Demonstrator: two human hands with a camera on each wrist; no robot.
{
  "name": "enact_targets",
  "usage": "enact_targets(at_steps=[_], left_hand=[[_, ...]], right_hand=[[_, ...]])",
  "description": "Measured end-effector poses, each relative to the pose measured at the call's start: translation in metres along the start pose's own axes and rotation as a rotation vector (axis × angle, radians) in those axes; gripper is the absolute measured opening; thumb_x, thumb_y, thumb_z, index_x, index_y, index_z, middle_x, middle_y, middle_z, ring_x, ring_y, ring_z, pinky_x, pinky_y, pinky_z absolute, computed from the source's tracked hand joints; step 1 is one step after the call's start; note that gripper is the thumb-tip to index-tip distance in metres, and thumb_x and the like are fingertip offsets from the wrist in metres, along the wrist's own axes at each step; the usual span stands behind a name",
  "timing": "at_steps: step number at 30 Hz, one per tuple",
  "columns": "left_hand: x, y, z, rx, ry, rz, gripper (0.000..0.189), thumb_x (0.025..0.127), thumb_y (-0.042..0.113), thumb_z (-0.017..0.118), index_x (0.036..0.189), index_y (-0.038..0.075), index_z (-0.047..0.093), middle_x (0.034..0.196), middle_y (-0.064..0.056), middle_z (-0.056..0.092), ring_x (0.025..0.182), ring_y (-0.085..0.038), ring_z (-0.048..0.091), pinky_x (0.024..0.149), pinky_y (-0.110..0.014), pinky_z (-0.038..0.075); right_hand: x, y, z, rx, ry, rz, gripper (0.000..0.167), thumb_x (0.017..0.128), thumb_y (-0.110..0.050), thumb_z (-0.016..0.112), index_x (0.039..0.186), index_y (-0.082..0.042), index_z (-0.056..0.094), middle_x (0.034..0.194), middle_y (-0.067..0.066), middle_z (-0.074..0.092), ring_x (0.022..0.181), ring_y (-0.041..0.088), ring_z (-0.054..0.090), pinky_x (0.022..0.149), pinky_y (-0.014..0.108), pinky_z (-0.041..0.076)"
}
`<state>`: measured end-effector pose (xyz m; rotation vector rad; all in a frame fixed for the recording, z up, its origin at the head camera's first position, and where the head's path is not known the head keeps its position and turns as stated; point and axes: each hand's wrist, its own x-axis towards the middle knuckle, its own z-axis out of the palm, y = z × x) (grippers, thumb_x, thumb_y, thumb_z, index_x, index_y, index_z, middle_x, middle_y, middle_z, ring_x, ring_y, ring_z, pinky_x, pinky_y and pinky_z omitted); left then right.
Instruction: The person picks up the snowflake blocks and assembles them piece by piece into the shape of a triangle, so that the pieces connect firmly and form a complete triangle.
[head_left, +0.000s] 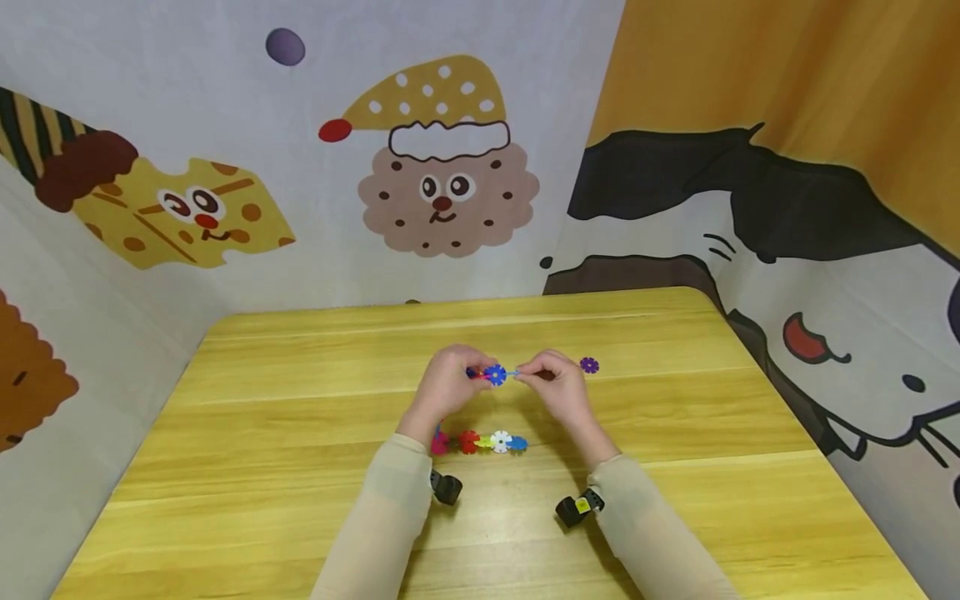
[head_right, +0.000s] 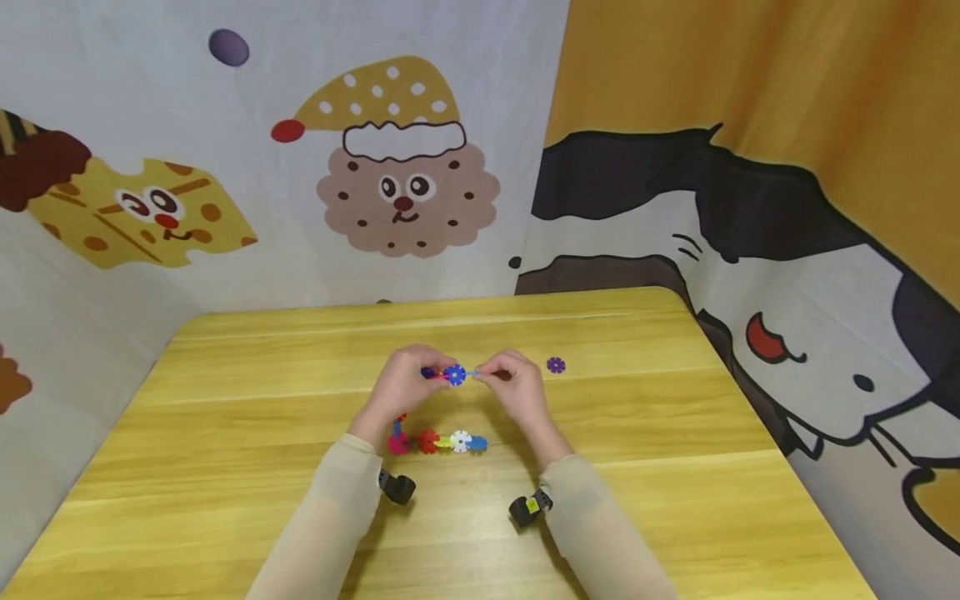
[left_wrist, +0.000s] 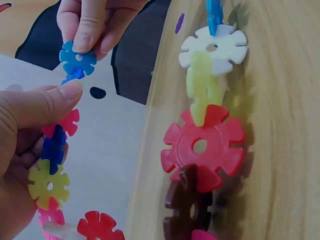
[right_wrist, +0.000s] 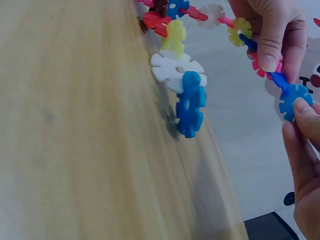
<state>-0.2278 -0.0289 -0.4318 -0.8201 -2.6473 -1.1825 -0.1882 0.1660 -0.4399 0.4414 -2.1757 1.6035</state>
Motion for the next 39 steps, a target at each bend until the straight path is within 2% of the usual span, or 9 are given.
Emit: enact_targets(at_steps=[5,11,15,18,22,25,30,33,39], left_hand=[[0.0,0.001,0.001,0.012,0.005,0.018,0.026,0.075,0.005,0.085,0.1,0.005,0.078,0.096,-0.008,0.074,0.092,-0.024,0.066,0.087,-0.039,0.053],[0.001,0.0,0.002,-0.001,0.0,0.031,0.026,0.075,0.003,0.085,0.1,0.004,0.078,0.097,-0.009,0.074,0.093,-0.025,0.066,0.087,-0.04,0.054],[0.001,-0.002,0.001,-0.015,0.01,0.026,0.027,0.075,0.004,0.085,0.101,0.004,0.078,0.097,-0.009,0.073,0.092,-0.024,0.066,0.085,-0.038,0.054],[0.001,-0.004,0.001,-0.009,0.006,0.036,0.028,0.075,0.005,0.085,0.102,0.004,0.078,0.097,-0.008,0.073,0.091,-0.023,0.066,0.084,-0.037,0.054],[0.001,-0.004,0.0,0.006,-0.003,0.052,0.027,0.075,0.005,0.085,0.101,0.005,0.078,0.097,-0.007,0.073,0.092,-0.022,0.066,0.086,-0.038,0.054],[0.0,-0.003,0.0,0.01,-0.01,0.045,0.027,0.076,0.005,0.085,0.101,0.005,0.078,0.097,-0.007,0.073,0.092,-0.022,0.065,0.086,-0.038,0.053],[0.0,0.0,-0.001,0.002,-0.02,0.02,0.027,0.077,0.003,0.084,0.103,0.006,0.078,0.099,-0.006,0.072,0.094,-0.022,0.065,0.087,-0.038,0.053],[-0.001,0.0,-0.001,-0.003,-0.025,0.004,0.027,0.077,0.003,0.084,0.103,0.006,0.078,0.1,-0.006,0.072,0.094,-0.022,0.065,0.088,-0.037,0.053],[-0.001,0.002,-0.001,-0.012,-0.032,-0.023,0.028,0.077,0.004,0.083,0.104,0.008,0.078,0.101,-0.005,0.072,0.096,-0.021,0.064,0.089,-0.036,0.052]], right_hand=[[-0.002,0.005,0.002,0.002,0.024,-0.055,0.012,0.074,0.018,0.075,0.078,0.01,0.067,0.081,0.021,0.068,0.075,0.02,0.065,0.069,0.02,0.056],[-0.002,0.005,0.004,-0.009,0.022,-0.087,0.012,0.074,0.018,0.075,0.078,0.01,0.068,0.08,0.02,0.068,0.073,0.028,0.066,0.068,0.02,0.056],[-0.001,0.003,0.004,-0.029,0.008,-0.049,0.01,0.077,0.014,0.076,0.082,0.009,0.069,0.083,0.019,0.068,0.074,0.022,0.065,0.069,0.022,0.056],[-0.001,0.003,0.001,-0.018,-0.033,0.001,0.009,0.081,0.011,0.074,0.088,0.009,0.069,0.088,0.02,0.067,0.08,0.02,0.064,0.075,0.028,0.058],[0.0,0.006,-0.007,-0.003,-0.096,0.053,0.013,0.084,0.009,0.072,0.097,0.01,0.068,0.096,0.022,0.067,0.09,0.03,0.065,0.085,0.042,0.057],[0.001,0.01,-0.014,-0.009,-0.116,0.062,0.017,0.085,0.009,0.072,0.101,0.011,0.066,0.099,0.024,0.067,0.094,0.039,0.064,0.087,0.052,0.054],[0.001,0.018,-0.032,-0.064,-0.1,0.085,0.02,0.086,0.007,0.071,0.105,0.013,0.066,0.101,0.028,0.067,0.095,0.044,0.063,0.085,0.052,0.054],[0.001,0.029,-0.045,-0.098,-0.089,0.138,0.023,0.087,0.005,0.072,0.108,0.012,0.066,0.104,0.028,0.067,0.097,0.044,0.062,0.086,0.048,0.053],[0.0,0.078,-0.07,-0.209,-0.088,0.226,0.029,0.089,-0.008,0.074,0.115,0.002,0.068,0.109,0.019,0.067,0.1,0.034,0.062,0.088,0.04,0.051]])
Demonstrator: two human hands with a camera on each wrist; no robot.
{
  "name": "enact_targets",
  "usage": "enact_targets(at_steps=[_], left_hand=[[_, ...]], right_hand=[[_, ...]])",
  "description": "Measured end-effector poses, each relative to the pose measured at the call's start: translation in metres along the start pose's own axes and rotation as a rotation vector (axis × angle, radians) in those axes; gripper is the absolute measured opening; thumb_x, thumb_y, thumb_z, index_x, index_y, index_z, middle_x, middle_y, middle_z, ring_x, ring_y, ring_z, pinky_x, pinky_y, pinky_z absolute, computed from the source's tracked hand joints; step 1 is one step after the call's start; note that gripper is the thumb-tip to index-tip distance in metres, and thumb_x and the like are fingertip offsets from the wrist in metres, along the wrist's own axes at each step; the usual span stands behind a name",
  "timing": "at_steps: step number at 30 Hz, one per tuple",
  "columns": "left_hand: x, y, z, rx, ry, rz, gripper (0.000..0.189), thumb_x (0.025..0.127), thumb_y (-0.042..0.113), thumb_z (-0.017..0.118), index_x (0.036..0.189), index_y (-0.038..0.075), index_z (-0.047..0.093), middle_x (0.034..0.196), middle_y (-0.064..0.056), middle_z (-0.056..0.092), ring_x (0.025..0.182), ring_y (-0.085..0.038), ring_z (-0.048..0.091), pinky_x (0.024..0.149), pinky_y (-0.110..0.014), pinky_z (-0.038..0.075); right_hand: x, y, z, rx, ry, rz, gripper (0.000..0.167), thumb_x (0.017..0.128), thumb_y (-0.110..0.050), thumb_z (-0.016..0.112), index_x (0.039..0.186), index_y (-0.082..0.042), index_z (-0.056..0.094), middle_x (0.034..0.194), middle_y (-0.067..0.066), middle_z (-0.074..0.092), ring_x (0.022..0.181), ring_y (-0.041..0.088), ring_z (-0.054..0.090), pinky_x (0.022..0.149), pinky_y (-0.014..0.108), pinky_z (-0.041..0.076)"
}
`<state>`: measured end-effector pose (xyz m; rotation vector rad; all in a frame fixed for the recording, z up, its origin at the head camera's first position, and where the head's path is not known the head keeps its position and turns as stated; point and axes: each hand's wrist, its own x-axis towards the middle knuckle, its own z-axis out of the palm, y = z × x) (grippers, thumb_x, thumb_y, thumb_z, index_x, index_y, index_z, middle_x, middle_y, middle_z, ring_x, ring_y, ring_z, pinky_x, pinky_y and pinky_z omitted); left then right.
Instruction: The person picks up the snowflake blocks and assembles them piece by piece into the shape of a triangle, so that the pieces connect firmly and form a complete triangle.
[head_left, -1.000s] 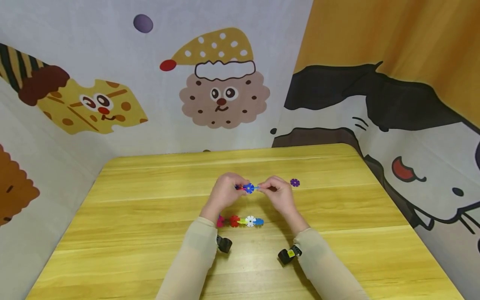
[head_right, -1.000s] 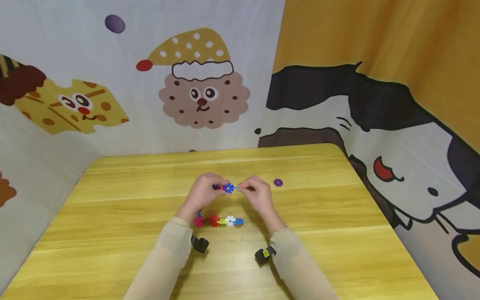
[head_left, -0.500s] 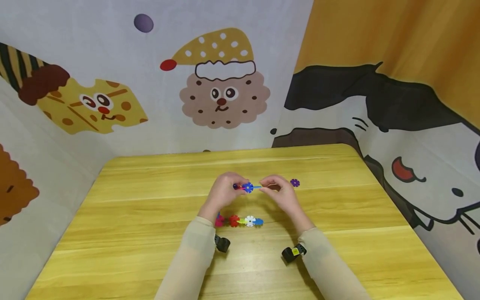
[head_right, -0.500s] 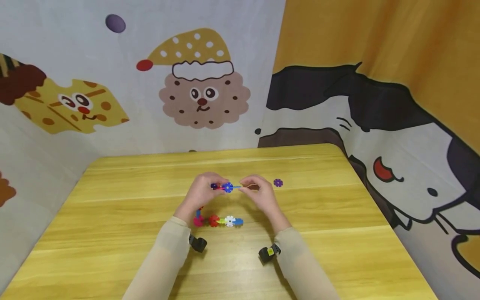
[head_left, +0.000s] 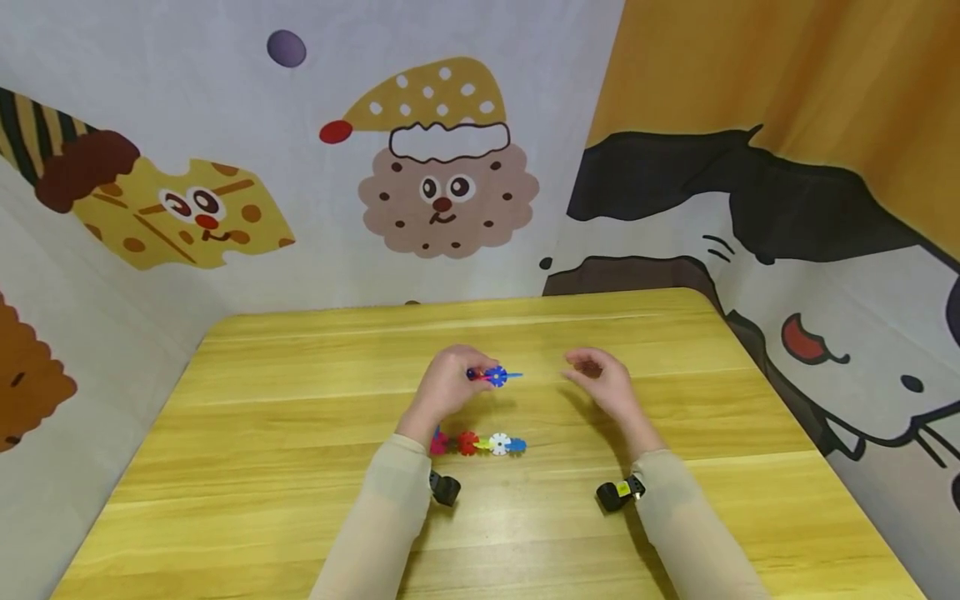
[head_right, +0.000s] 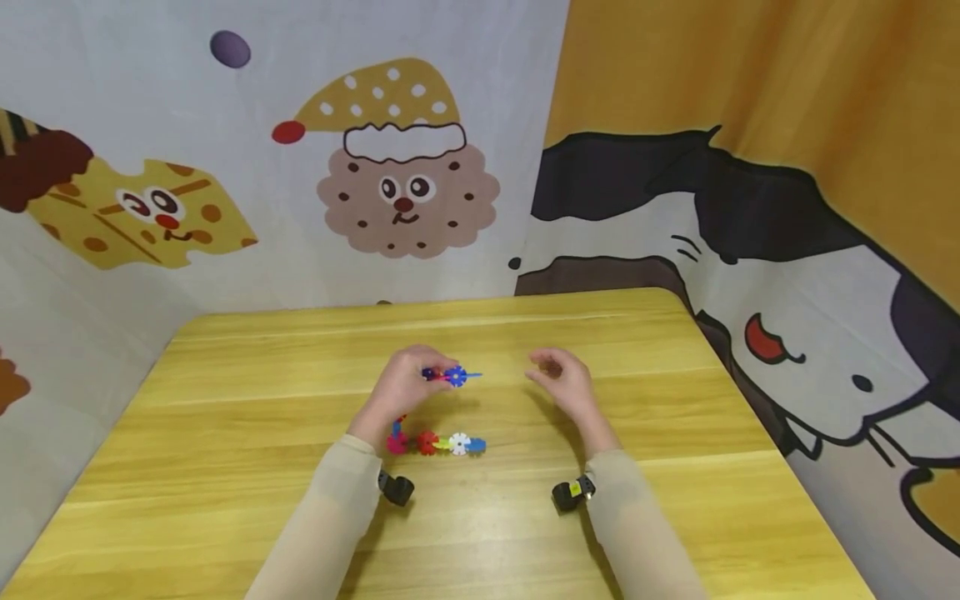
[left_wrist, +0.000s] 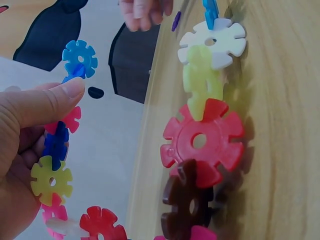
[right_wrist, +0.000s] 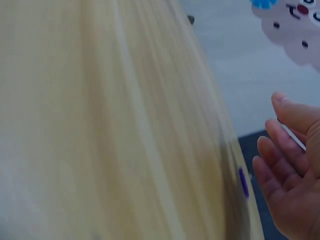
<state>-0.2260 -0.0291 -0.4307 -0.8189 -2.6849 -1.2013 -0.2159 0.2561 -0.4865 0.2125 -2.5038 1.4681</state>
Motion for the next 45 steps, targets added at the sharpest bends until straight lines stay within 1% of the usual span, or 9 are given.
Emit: enact_targets(at_steps=[7,11,15,20,27,31,37,42,45], left_hand=[[-0.001,-0.001,0.0,0.026,-0.003,-0.002,0.029,0.078,0.005,0.083,0.106,0.01,0.077,0.102,-0.004,0.072,0.096,-0.019,0.064,0.089,-0.035,0.053],[0.0,-0.002,0.0,0.028,-0.005,0.001,0.029,0.078,0.006,0.083,0.106,0.01,0.077,0.102,-0.003,0.072,0.095,-0.019,0.064,0.088,-0.035,0.053],[0.0,-0.002,-0.001,0.029,-0.006,0.014,0.028,0.078,0.006,0.083,0.105,0.01,0.078,0.102,-0.003,0.072,0.096,-0.02,0.064,0.089,-0.036,0.053],[0.0,-0.001,0.0,0.041,-0.007,0.032,0.028,0.078,0.006,0.084,0.105,0.009,0.078,0.101,-0.004,0.072,0.096,-0.021,0.065,0.09,-0.036,0.052],[-0.001,0.0,0.0,0.049,-0.009,0.028,0.027,0.078,0.006,0.083,0.105,0.009,0.077,0.1,-0.004,0.072,0.096,-0.021,0.065,0.091,-0.037,0.052],[-0.001,0.0,0.001,0.047,-0.01,0.021,0.028,0.078,0.006,0.083,0.105,0.009,0.077,0.1,-0.003,0.072,0.096,-0.02,0.064,0.091,-0.037,0.052],[0.0,0.0,0.001,0.043,-0.012,0.01,0.029,0.078,0.006,0.083,0.106,0.009,0.077,0.103,-0.004,0.073,0.101,-0.022,0.064,0.095,-0.038,0.05],[0.0,0.0,0.002,0.044,-0.016,0.02,0.029,0.078,0.006,0.083,0.106,0.009,0.077,0.103,-0.005,0.072,0.101,-0.022,0.064,0.094,-0.038,0.05],[0.001,-0.001,0.002,0.048,-0.014,0.03,0.029,0.078,0.006,0.083,0.106,0.008,0.077,0.102,-0.005,0.072,0.099,-0.022,0.065,0.093,-0.038,0.051]], right_hand=[[0.002,0.021,-0.019,-0.097,0.001,0.075,0.034,0.089,-0.01,0.075,0.119,0.005,0.065,0.114,0.023,0.062,0.102,0.037,0.06,0.089,0.046,0.05],[0.004,0.029,-0.027,-0.14,-0.017,0.095,0.036,0.089,-0.009,0.074,0.121,0.005,0.064,0.113,0.024,0.06,0.1,0.036,0.059,0.086,0.045,0.049],[0.007,0.033,-0.033,-0.162,-0.045,0.083,0.038,0.089,-0.006,0.073,0.124,0.005,0.063,0.111,0.024,0.059,0.099,0.037,0.058,0.087,0.046,0.049],[0.01,0.038,-0.037,-0.199,-0.083,0.063,0.041,0.09,-0.007,0.073,0.127,0.006,0.061,0.114,0.024,0.059,0.103,0.037,0.056,0.091,0.05,0.047],[0.013,0.04,-0.037,-0.266,-0.127,0.037,0.044,0.091,-0.006,0.071,0.131,0.005,0.059,0.114,0.024,0.057,0.103,0.038,0.054,0.092,0.052,0.046],[0.016,0.04,-0.036,-0.296,-0.141,0.036,0.037,0.093,-0.008,0.07,0.127,0.005,0.062,0.115,0.024,0.056,0.103,0.038,0.054,0.093,0.054,0.045],[0.018,0.04,-0.035,-0.306,-0.153,0.095,0.025,0.093,-0.01,0.069,0.114,0.003,0.063,0.117,0.025,0.053,0.103,0.037,0.053,0.092,0.053,0.045],[0.015,0.037,-0.033,-0.27,-0.136,0.073,0.025,0.09,-0.005,0.072,0.109,0.002,0.058,0.104,0.021,0.059,0.094,0.034,0.056,0.085,0.047,0.047],[0.011,0.035,-0.031,-0.251,-0.134,0.062,0.025,0.089,-0.004,0.072,0.11,-0.002,0.057,0.097,0.016,0.062,0.087,0.029,0.057,0.078,0.041,0.047]])
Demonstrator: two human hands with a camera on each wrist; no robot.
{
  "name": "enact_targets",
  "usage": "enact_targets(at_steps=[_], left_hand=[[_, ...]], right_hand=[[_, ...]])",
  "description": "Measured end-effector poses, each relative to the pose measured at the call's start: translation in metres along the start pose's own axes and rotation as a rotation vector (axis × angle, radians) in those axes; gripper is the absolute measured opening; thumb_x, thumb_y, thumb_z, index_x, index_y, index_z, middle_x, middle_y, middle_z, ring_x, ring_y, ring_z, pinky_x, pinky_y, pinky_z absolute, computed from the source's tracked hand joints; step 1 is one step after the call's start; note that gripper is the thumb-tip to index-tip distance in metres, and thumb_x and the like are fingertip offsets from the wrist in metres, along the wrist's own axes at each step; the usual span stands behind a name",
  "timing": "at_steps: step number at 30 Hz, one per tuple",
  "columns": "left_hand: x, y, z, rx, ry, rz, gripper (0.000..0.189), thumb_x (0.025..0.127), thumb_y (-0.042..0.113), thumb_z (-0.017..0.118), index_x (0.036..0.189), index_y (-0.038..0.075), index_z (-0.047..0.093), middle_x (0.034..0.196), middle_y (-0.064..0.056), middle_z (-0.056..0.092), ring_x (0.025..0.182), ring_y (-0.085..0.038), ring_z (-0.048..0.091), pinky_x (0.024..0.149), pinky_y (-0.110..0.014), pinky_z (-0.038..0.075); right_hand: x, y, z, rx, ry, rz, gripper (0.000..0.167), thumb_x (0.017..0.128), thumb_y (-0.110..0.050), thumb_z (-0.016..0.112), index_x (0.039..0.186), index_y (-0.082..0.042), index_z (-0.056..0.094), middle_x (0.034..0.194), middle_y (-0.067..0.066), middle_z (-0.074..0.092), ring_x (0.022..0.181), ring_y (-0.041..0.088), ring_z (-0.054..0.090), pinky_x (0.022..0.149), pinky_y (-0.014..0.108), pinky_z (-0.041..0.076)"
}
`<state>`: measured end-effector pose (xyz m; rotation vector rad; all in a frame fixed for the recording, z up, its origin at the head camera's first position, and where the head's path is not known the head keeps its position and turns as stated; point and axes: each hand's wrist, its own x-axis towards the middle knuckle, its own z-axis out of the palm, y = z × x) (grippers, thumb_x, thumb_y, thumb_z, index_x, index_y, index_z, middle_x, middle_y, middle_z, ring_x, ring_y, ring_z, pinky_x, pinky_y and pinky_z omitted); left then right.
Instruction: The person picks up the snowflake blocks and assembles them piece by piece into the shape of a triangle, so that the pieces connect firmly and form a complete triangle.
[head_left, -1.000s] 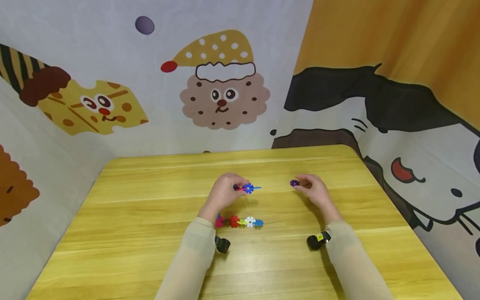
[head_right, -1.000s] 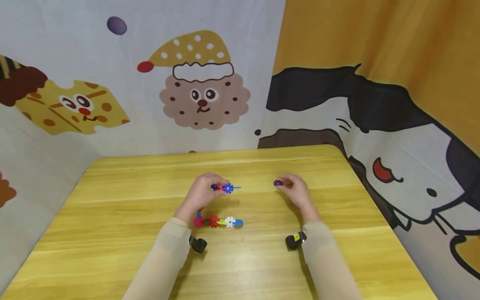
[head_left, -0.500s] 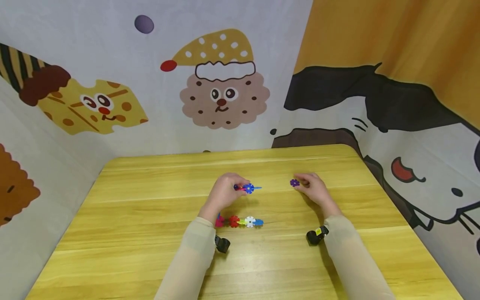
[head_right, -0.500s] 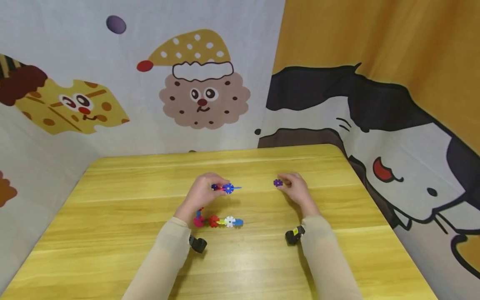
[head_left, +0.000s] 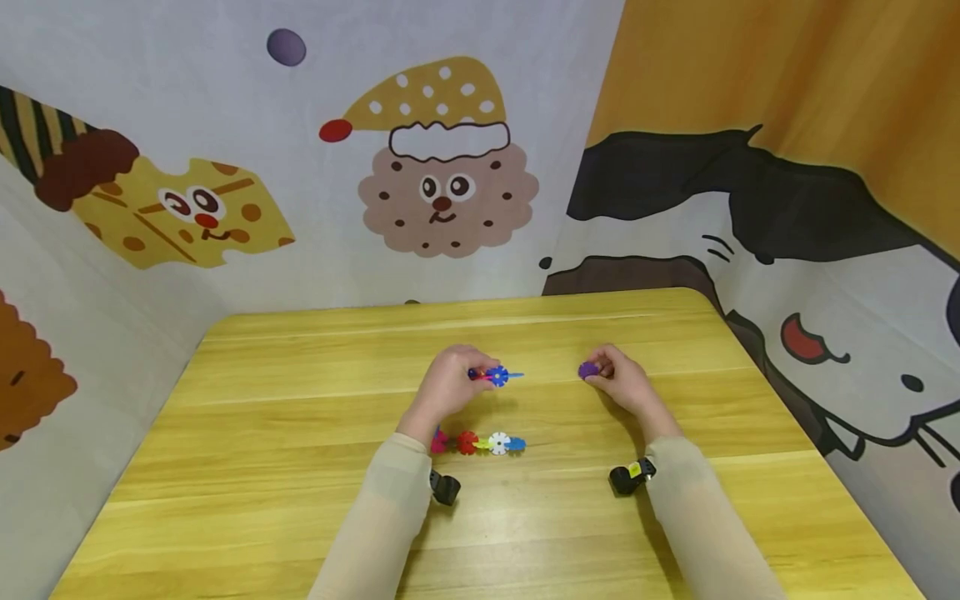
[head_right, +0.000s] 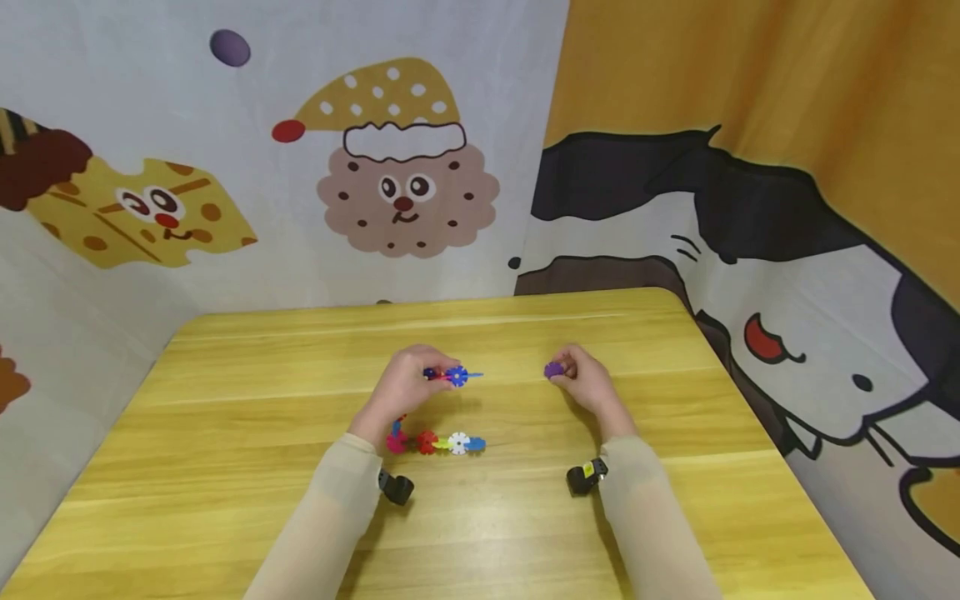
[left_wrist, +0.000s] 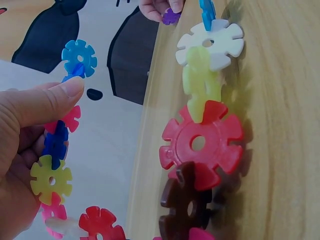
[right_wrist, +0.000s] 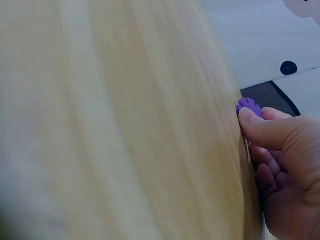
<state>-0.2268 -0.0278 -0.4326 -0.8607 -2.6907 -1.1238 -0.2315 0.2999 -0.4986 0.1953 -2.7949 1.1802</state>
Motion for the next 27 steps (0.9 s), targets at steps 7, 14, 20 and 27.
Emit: enact_targets(at_steps=[7,14,20,27], left_hand=[[0.0,0.0,-0.001,0.007,0.009,0.015,0.03,0.077,0.006,0.084,0.106,0.008,0.077,0.102,-0.005,0.073,0.099,-0.022,0.065,0.093,-0.038,0.051],[0.0,0.0,-0.001,-0.003,0.008,0.004,0.03,0.077,0.004,0.083,0.106,0.009,0.077,0.102,-0.005,0.073,0.099,-0.022,0.064,0.093,-0.038,0.051],[0.0,0.0,0.0,-0.017,0.011,0.004,0.03,0.077,0.003,0.083,0.105,0.009,0.077,0.102,-0.005,0.073,0.099,-0.022,0.065,0.093,-0.038,0.051],[-0.002,0.0,0.0,-0.014,0.009,-0.007,0.03,0.078,0.006,0.083,0.106,0.009,0.077,0.103,-0.005,0.073,0.1,-0.022,0.064,0.094,-0.038,0.051]], right_hand=[[-0.009,-0.01,0.005,0.017,-0.024,0.015,0.022,0.09,-0.006,0.072,0.109,-0.009,0.063,0.094,0.01,0.065,0.083,0.024,0.058,0.073,0.037,0.046],[-0.016,-0.022,0.013,0.07,-0.046,-0.011,0.022,0.088,-0.004,0.074,0.108,-0.008,0.066,0.088,0.005,0.064,0.08,0.02,0.058,0.074,0.036,0.048],[-0.023,-0.04,0.022,0.215,-0.049,-0.016,0.026,0.09,-0.002,0.071,0.115,-0.004,0.065,0.091,0.009,0.062,0.079,0.021,0.058,0.062,0.028,0.052],[-0.026,-0.073,0.03,0.386,-0.017,-0.066,0.03,0.088,0.008,0.068,0.117,0.004,0.064,0.088,0.014,0.063,0.077,0.015,0.058,0.068,0.023,0.052]])
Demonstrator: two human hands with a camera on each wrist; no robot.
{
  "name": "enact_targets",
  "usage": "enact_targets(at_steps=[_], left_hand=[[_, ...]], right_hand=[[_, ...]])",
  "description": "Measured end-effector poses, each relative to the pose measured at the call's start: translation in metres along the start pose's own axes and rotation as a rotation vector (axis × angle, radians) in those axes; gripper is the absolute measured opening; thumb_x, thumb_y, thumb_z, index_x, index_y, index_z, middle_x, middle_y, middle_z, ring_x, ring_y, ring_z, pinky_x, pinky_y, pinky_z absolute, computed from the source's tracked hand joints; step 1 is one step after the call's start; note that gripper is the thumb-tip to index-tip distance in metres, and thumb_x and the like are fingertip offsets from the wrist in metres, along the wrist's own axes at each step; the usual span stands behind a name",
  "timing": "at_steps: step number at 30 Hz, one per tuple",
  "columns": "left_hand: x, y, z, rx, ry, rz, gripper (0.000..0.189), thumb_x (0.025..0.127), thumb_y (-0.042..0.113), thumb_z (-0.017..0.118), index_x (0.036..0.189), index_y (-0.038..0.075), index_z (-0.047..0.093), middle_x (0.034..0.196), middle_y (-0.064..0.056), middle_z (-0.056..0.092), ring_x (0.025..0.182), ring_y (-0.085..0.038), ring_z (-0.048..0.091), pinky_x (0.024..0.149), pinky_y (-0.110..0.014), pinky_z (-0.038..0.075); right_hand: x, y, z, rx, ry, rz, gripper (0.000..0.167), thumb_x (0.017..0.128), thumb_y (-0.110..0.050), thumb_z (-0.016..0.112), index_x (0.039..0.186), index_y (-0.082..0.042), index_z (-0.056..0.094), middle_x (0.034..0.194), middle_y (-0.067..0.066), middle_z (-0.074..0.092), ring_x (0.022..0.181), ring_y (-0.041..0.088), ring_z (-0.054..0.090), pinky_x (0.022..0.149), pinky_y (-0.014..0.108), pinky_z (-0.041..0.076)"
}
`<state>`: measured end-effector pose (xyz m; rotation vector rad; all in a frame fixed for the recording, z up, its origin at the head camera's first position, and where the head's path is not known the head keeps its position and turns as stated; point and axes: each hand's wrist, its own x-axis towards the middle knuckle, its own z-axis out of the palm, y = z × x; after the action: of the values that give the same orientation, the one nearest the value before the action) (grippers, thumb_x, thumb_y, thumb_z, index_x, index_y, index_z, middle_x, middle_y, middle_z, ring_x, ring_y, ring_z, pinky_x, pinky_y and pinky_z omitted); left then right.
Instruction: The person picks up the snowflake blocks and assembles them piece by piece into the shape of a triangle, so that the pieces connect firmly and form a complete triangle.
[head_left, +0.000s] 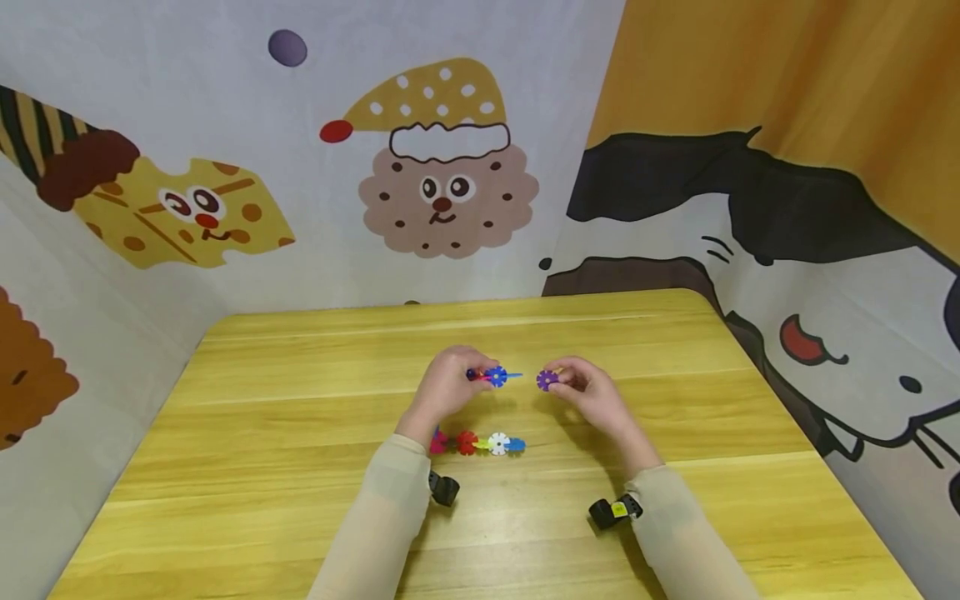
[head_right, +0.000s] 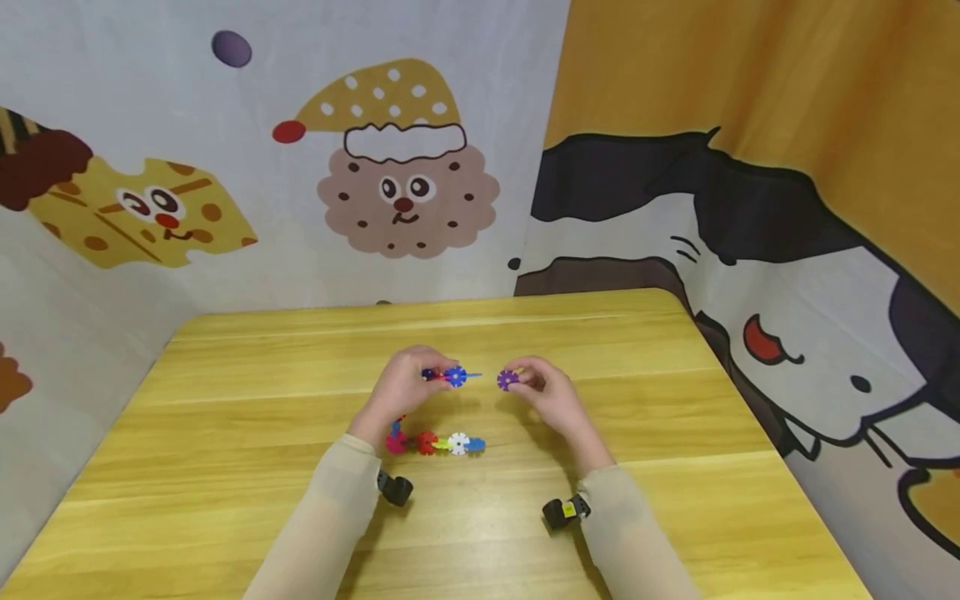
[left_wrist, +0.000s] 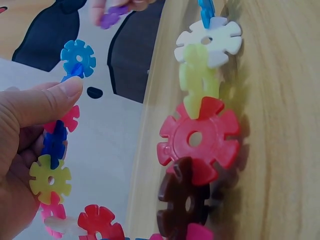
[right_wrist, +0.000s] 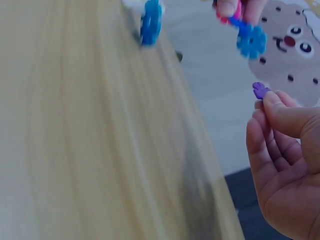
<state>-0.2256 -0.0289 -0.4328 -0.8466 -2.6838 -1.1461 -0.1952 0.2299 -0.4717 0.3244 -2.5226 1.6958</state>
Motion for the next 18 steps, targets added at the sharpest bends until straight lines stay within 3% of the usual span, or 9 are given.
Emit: enact_targets(at_steps=[8,13,18], left_hand=[[0.0,-0.001,0.001,0.004,0.014,0.038,0.029,0.077,0.005,0.084,0.105,0.008,0.077,0.099,-0.005,0.073,0.096,-0.021,0.065,0.091,-0.038,0.052],[0.0,-0.003,0.003,0.012,0.025,0.083,0.028,0.077,0.004,0.084,0.104,0.007,0.077,0.098,-0.006,0.073,0.094,-0.022,0.065,0.089,-0.038,0.052],[-0.001,-0.004,0.003,0.002,0.03,0.08,0.029,0.077,0.004,0.083,0.105,0.006,0.077,0.099,-0.007,0.073,0.097,-0.024,0.065,0.092,-0.039,0.052]], right_hand=[[0.005,-0.012,0.014,0.078,0.014,0.003,0.03,0.088,0.006,0.068,0.118,0.002,0.064,0.089,0.016,0.065,0.076,0.014,0.061,0.07,0.024,0.054],[0.007,-0.014,0.019,0.122,-0.008,-0.006,0.03,0.089,0.005,0.068,0.119,0.002,0.063,0.089,0.017,0.065,0.075,0.017,0.062,0.071,0.033,0.057],[0.009,-0.015,0.023,0.186,-0.005,-0.017,0.028,0.09,0.009,0.065,0.117,0.006,0.062,0.087,0.02,0.063,0.071,0.016,0.062,0.068,0.034,0.057]])
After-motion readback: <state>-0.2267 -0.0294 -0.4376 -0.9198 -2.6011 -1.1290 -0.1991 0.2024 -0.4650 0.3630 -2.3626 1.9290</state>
